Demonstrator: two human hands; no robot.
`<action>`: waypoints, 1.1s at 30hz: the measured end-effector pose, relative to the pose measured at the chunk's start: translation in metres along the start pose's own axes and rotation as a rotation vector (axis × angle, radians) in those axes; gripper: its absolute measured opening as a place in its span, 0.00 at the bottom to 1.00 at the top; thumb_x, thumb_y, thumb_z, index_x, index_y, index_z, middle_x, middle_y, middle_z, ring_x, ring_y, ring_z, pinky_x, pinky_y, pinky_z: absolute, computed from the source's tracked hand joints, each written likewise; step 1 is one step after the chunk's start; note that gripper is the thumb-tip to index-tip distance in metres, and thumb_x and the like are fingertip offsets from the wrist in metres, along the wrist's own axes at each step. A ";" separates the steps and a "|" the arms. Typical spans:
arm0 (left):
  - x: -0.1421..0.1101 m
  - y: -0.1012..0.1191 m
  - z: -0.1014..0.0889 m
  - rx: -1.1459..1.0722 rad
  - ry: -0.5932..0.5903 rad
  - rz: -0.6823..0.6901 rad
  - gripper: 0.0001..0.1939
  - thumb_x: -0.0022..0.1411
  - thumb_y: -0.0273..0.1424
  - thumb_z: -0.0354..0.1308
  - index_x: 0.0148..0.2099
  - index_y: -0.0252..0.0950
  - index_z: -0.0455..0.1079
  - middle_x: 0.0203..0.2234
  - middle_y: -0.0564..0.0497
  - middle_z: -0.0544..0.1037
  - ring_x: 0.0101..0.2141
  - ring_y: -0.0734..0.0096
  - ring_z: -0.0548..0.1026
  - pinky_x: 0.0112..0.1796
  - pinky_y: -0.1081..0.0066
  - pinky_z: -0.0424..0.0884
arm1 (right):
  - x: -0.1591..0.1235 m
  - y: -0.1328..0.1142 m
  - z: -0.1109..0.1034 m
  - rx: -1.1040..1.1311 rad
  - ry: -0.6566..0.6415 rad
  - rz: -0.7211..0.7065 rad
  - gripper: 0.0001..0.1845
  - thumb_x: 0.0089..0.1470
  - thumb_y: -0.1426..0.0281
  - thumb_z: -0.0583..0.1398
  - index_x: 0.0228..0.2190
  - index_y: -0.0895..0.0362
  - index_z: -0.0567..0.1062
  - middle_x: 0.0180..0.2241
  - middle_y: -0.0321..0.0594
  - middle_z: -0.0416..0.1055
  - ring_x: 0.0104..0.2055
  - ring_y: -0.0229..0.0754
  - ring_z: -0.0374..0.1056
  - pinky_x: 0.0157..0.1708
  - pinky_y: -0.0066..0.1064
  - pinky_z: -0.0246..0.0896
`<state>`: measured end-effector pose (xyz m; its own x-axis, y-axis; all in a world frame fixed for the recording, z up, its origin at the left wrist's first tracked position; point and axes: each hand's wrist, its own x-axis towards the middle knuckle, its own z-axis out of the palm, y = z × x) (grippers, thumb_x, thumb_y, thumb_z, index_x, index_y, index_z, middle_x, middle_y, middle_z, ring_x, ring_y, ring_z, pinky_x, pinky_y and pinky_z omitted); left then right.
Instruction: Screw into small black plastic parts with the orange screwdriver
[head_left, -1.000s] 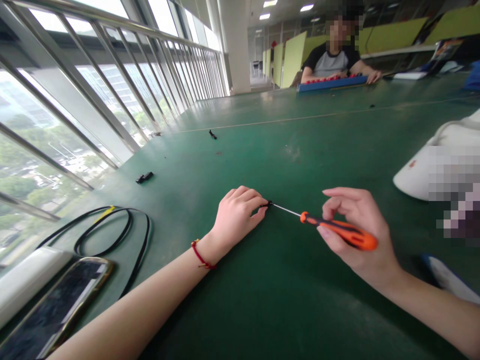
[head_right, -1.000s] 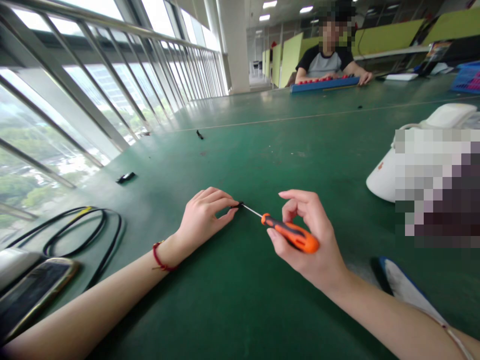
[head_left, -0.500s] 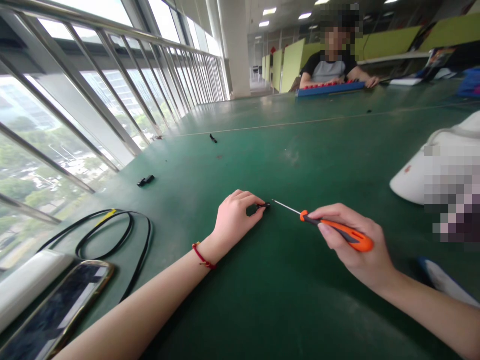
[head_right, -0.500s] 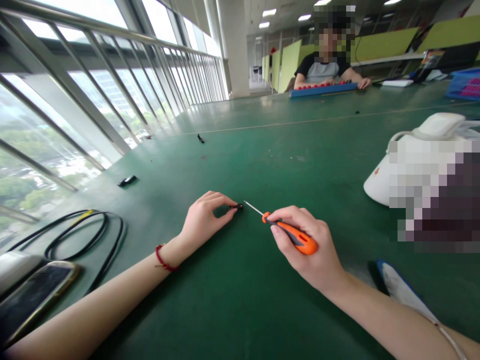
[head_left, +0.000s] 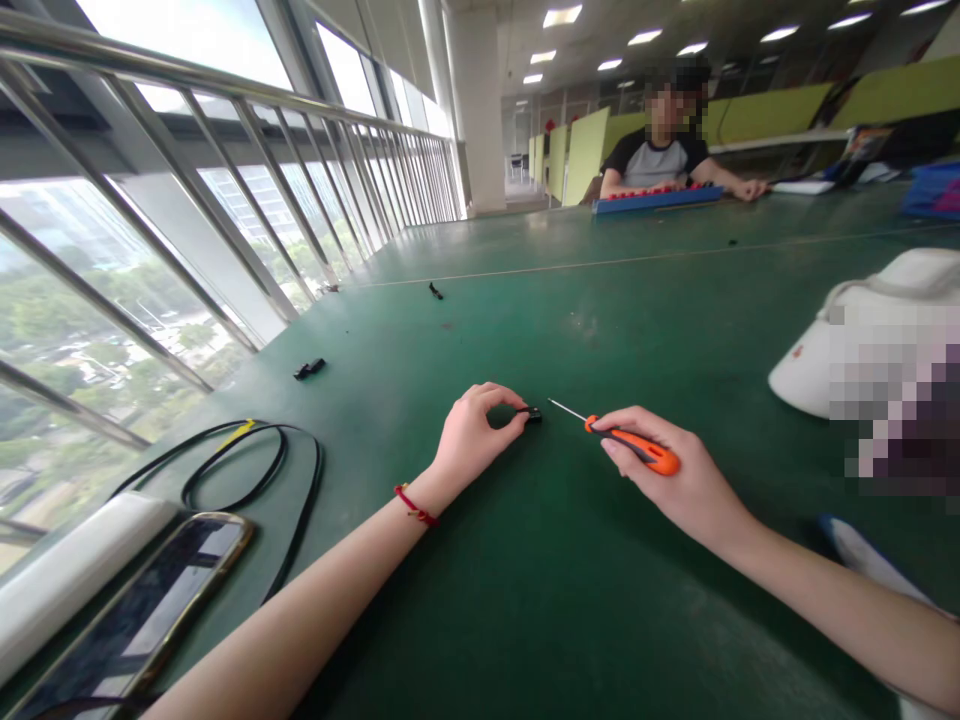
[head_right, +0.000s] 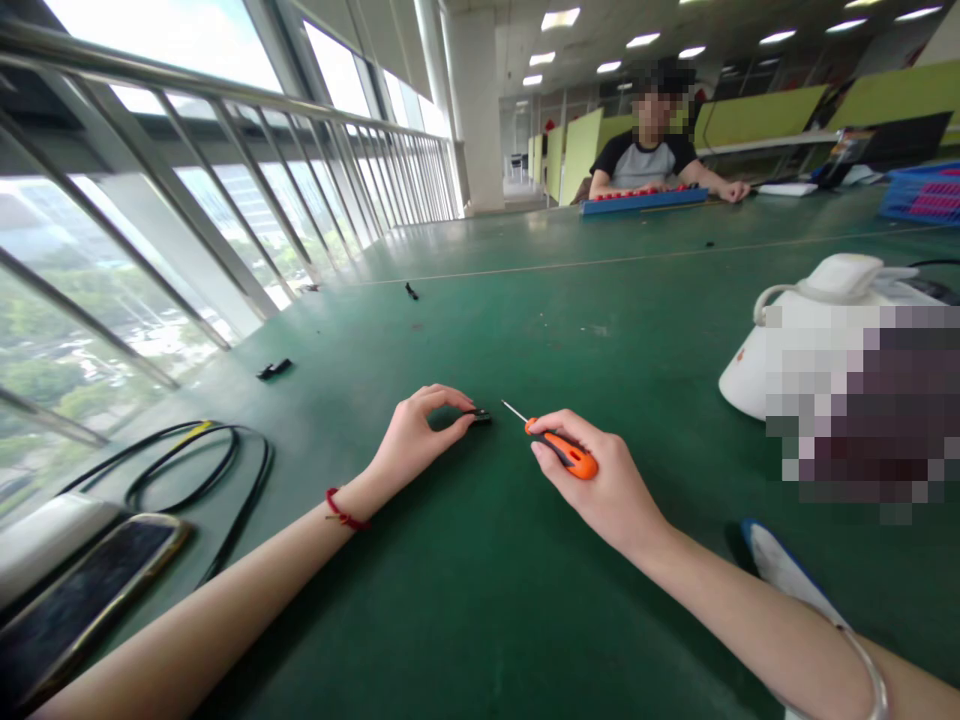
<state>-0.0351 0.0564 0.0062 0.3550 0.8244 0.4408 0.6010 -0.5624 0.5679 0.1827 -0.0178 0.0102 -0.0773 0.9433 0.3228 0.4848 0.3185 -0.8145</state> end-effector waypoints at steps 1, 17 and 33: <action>-0.001 0.001 0.000 0.012 -0.001 0.026 0.04 0.57 0.30 0.58 0.34 0.38 0.73 0.37 0.50 0.78 0.41 0.65 0.74 0.45 0.63 0.70 | 0.000 0.001 0.000 -0.002 -0.008 0.003 0.11 0.55 0.63 0.57 0.36 0.56 0.74 0.30 0.38 0.73 0.26 0.36 0.68 0.27 0.28 0.64; -0.005 0.004 0.002 0.159 -0.097 0.123 0.03 0.54 0.28 0.59 0.32 0.39 0.74 0.40 0.52 0.79 0.42 0.64 0.73 0.45 0.62 0.70 | 0.000 0.005 -0.002 -0.083 -0.151 0.007 0.10 0.55 0.65 0.56 0.39 0.54 0.70 0.39 0.39 0.74 0.38 0.41 0.72 0.35 0.31 0.66; 0.015 -0.092 -0.112 0.507 0.357 -0.723 0.16 0.52 0.41 0.59 0.39 0.39 0.78 0.35 0.49 0.79 0.38 0.59 0.74 0.36 0.67 0.68 | 0.001 0.004 -0.001 -0.107 -0.270 0.119 0.11 0.54 0.63 0.56 0.40 0.50 0.69 0.36 0.36 0.70 0.33 0.40 0.66 0.37 0.34 0.61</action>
<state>-0.1650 0.1138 0.0382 -0.4134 0.8469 0.3346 0.8582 0.2396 0.4540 0.1853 -0.0159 0.0074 -0.2361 0.9687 0.0768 0.5920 0.2061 -0.7792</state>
